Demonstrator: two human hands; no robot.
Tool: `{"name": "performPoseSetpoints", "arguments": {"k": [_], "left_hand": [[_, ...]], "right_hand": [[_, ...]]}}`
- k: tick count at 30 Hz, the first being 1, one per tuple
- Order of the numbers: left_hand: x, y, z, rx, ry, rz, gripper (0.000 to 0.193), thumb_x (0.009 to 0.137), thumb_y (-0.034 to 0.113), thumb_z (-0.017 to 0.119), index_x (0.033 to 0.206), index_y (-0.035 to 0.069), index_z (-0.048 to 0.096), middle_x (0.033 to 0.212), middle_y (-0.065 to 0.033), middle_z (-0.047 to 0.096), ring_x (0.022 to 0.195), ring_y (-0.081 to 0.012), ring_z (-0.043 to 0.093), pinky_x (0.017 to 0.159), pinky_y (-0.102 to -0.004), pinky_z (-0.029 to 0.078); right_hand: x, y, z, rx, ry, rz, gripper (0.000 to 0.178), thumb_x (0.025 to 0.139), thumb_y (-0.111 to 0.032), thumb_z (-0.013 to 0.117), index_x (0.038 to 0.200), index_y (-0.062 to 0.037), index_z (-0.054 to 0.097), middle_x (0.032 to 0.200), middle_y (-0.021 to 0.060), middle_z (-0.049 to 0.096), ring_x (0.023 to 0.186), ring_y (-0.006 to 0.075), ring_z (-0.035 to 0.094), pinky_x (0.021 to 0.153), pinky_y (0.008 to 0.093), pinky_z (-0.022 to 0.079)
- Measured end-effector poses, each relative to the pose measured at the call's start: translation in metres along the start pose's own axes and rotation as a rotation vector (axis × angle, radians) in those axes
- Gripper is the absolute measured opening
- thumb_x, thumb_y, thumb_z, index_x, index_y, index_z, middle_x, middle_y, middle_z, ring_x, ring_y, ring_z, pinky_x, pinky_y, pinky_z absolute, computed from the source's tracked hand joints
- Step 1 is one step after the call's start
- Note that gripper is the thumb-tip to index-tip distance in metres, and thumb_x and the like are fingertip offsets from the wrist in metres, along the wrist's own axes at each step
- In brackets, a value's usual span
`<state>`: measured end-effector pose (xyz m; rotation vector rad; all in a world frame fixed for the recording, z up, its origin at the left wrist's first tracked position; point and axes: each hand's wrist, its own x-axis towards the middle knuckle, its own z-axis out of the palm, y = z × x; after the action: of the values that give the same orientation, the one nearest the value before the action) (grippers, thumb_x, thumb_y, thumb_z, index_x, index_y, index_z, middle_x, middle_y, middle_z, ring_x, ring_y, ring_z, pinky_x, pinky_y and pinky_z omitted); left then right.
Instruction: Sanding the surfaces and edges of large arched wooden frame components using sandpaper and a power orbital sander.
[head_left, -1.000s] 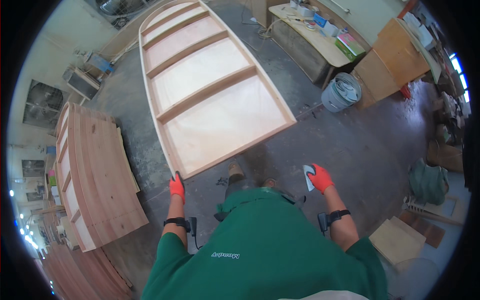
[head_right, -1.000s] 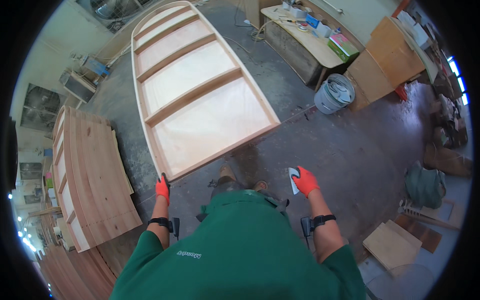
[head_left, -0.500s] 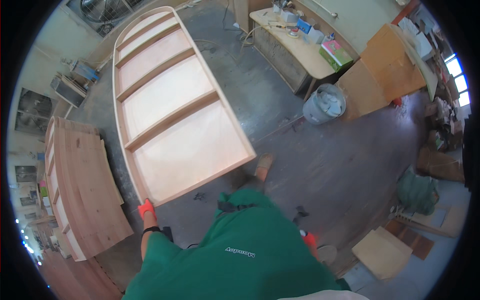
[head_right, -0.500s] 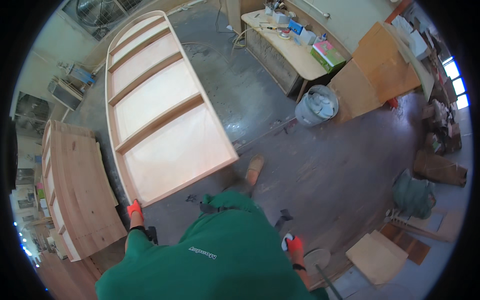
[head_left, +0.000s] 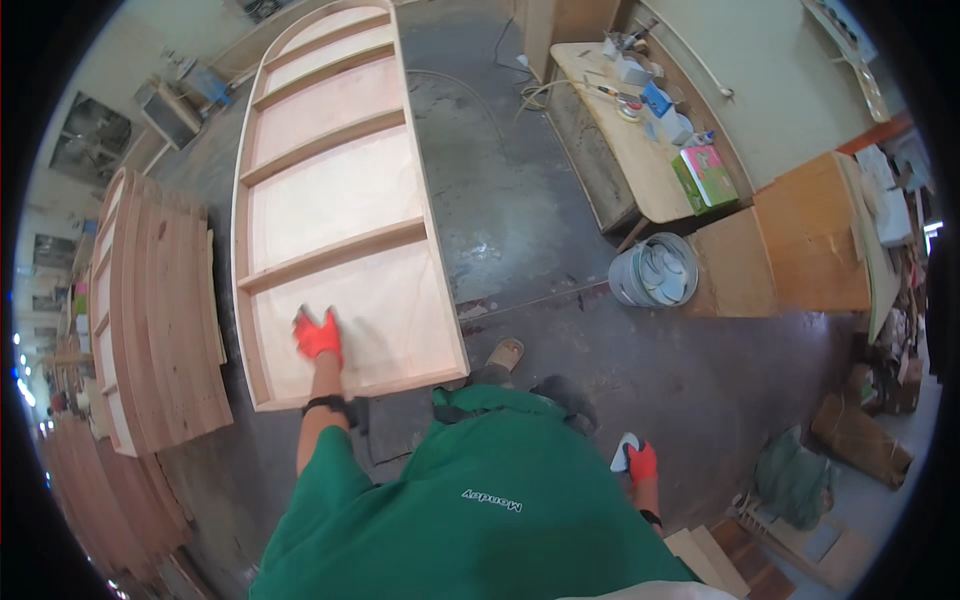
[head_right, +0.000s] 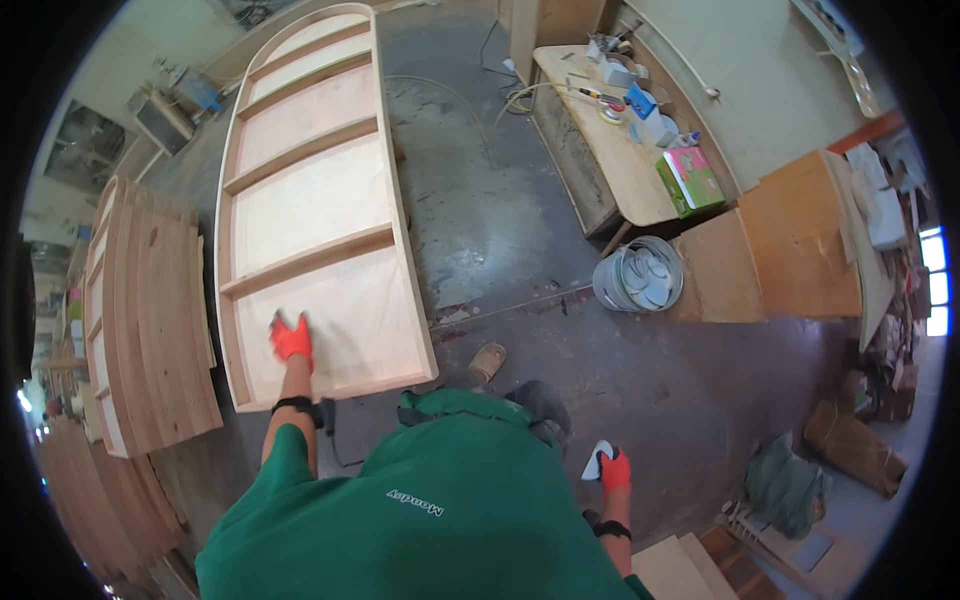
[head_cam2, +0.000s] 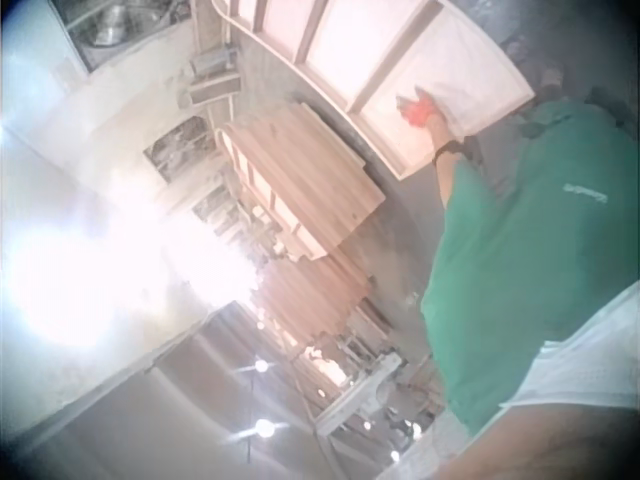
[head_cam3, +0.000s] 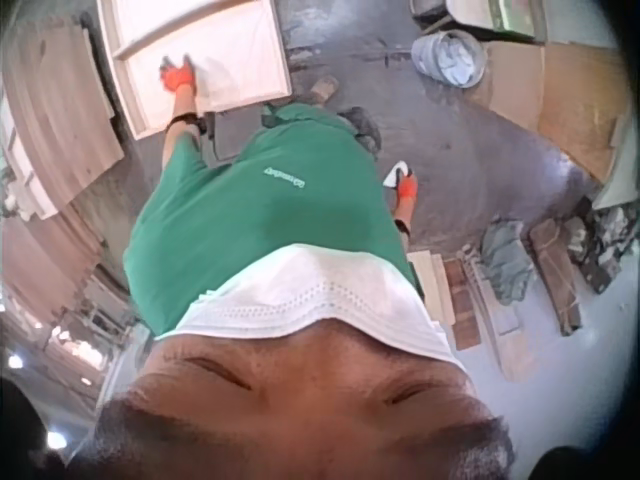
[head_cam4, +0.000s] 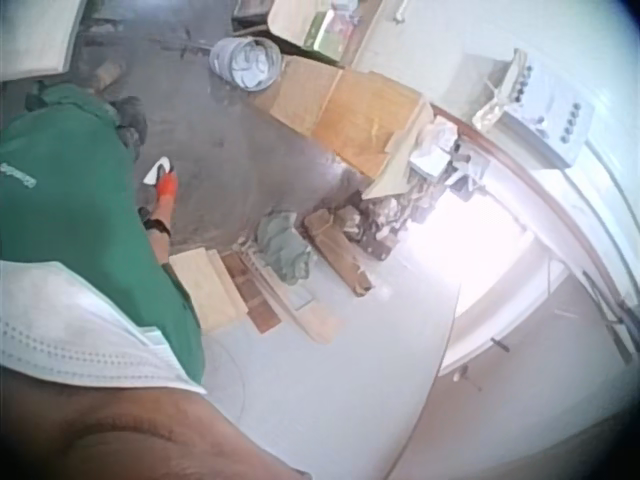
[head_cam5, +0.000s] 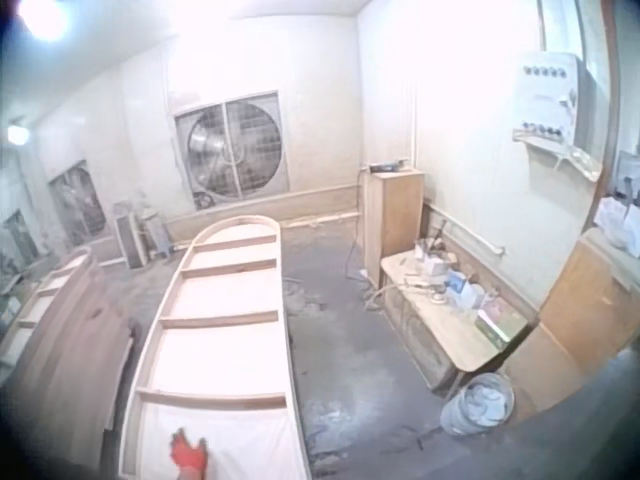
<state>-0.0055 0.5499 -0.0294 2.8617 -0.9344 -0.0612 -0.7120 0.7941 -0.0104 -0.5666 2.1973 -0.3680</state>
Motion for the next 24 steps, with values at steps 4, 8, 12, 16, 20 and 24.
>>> {"name": "performPoseSetpoints", "arguments": {"k": [4,8,12,16,20,24], "left_hand": [[-0.071,0.128,0.000,-0.417,-0.022,0.323,0.075,0.085,0.048,0.067,0.144,0.010,0.043,0.143,-0.0209,0.047,0.132,-0.0373,0.043,0.110,-0.0473,0.035],[-0.144,0.191,0.010,-0.496,-0.207,0.361,0.078,0.086,0.044,0.067,0.147,0.005,0.039,0.146,-0.0224,0.044,0.135,-0.0380,0.041,0.111,-0.0448,0.034],[-0.194,0.232,-0.009,-0.417,-0.273,0.263,0.085,0.085,0.039,0.069,0.150,0.002,0.030,0.149,-0.0234,0.039,0.137,-0.0366,0.039,0.113,-0.0431,0.033],[-0.182,0.243,0.002,-0.273,-0.224,0.205,0.088,0.083,0.043,0.070,0.149,0.000,0.031,0.149,-0.0224,0.040,0.136,-0.0363,0.041,0.112,-0.0433,0.035],[-0.147,0.265,0.010,-0.183,-0.171,0.195,0.086,0.083,0.043,0.070,0.149,0.002,0.032,0.149,-0.0196,0.041,0.129,-0.0371,0.047,0.106,-0.0450,0.040],[-0.111,0.315,-0.003,-0.184,-0.129,0.155,0.080,0.085,0.042,0.067,0.150,0.008,0.033,0.141,-0.0183,0.049,0.123,-0.0362,0.052,0.101,-0.0454,0.043]], "right_hand": [[0.057,-0.062,-0.037,-0.185,-0.209,0.031,0.069,0.087,-0.024,0.070,0.143,0.0043,0.042,0.133,0.0215,0.056,0.112,0.0304,0.061,0.081,0.0395,0.056],[0.128,-0.083,-0.081,-0.218,-0.179,-0.043,0.070,0.086,-0.024,0.071,0.144,0.0021,0.041,0.131,0.0211,0.058,0.111,0.0300,0.062,0.083,0.0400,0.056],[0.210,-0.077,-0.121,-0.156,-0.203,-0.076,0.069,0.086,-0.024,0.071,0.144,0.0010,0.042,0.127,0.0196,0.060,0.109,0.0301,0.063,0.080,0.0428,0.057],[0.243,-0.109,-0.142,-0.356,-0.210,-0.106,0.063,0.087,-0.028,0.070,0.138,0.0019,0.048,0.121,0.0187,0.063,0.096,0.0288,0.068,0.070,0.0420,0.059],[0.278,-0.143,-0.139,-0.506,-0.350,-0.102,0.060,0.086,-0.028,0.069,0.135,0.0011,0.052,0.115,0.0190,0.066,0.091,0.0269,0.069,0.067,0.0396,0.059],[0.312,-0.202,-0.117,-0.572,-0.326,-0.143,0.054,0.085,-0.030,0.069,0.128,-0.0007,0.057,0.112,0.0185,0.068,0.092,0.0262,0.069,0.075,0.0393,0.058]]}}
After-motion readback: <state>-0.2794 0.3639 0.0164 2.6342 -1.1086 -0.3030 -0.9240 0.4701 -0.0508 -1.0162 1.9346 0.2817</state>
